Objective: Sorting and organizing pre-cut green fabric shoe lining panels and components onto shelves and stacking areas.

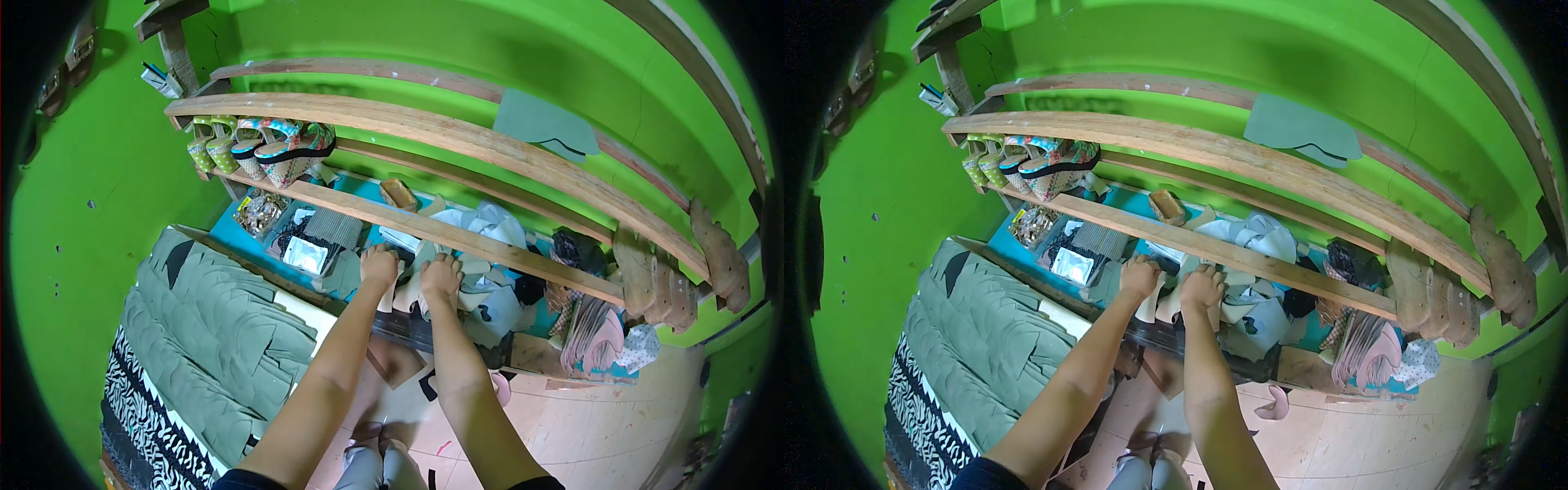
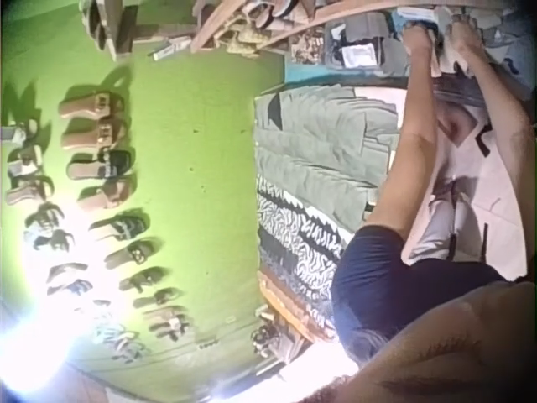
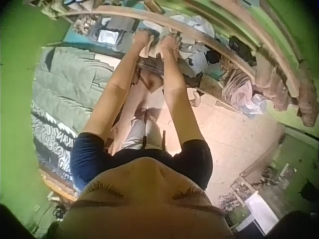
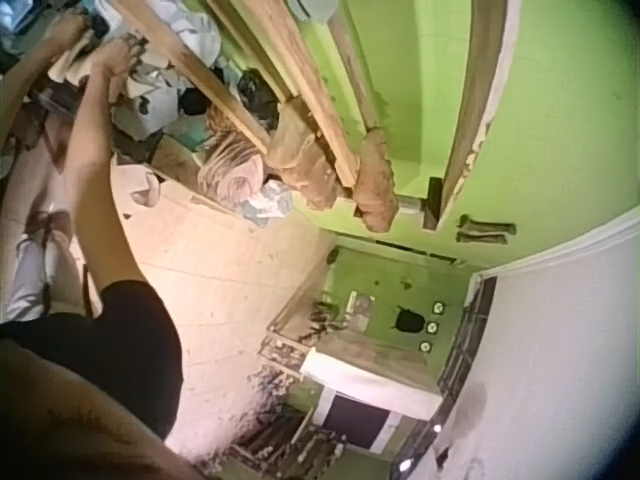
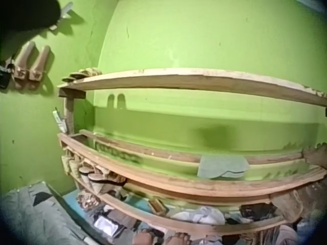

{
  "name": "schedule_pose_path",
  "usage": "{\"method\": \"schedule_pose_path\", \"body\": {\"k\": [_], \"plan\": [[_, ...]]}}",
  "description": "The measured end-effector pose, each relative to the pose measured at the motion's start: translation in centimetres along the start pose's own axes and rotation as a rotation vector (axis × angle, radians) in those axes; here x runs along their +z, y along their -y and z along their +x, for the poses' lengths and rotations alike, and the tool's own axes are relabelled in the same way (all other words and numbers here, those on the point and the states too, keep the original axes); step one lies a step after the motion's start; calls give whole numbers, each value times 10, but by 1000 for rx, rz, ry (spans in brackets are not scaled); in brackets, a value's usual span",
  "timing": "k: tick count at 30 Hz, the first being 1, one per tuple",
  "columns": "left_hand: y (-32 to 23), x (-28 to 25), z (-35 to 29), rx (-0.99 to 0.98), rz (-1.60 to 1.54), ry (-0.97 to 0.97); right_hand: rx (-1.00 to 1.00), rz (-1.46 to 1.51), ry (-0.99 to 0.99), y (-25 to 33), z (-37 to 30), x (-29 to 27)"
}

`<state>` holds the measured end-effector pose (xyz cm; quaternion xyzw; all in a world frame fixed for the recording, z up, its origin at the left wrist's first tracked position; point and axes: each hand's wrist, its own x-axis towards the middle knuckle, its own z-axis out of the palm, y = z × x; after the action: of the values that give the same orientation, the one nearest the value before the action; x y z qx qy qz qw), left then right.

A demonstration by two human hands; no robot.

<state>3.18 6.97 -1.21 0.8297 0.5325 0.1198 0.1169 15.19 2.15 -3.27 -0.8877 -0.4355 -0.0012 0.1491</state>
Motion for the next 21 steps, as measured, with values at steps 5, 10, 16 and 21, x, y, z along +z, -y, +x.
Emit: {"method": "schedule_pose_path", "body": {"k": [5, 10, 16, 21], "plan": [[9, 19, 15, -32, -1, 5, 87, -35, 52, 11, 16, 11], [6, 27, 10, -81, -46, 114, 66, -67, 98, 6, 14, 23], [7, 7, -3, -20, -154, 98, -38, 375, 11, -9, 18, 22], [-1, -38, -42, 142, -217, 108, -68, 902, 158, -21, 3, -15]]}}
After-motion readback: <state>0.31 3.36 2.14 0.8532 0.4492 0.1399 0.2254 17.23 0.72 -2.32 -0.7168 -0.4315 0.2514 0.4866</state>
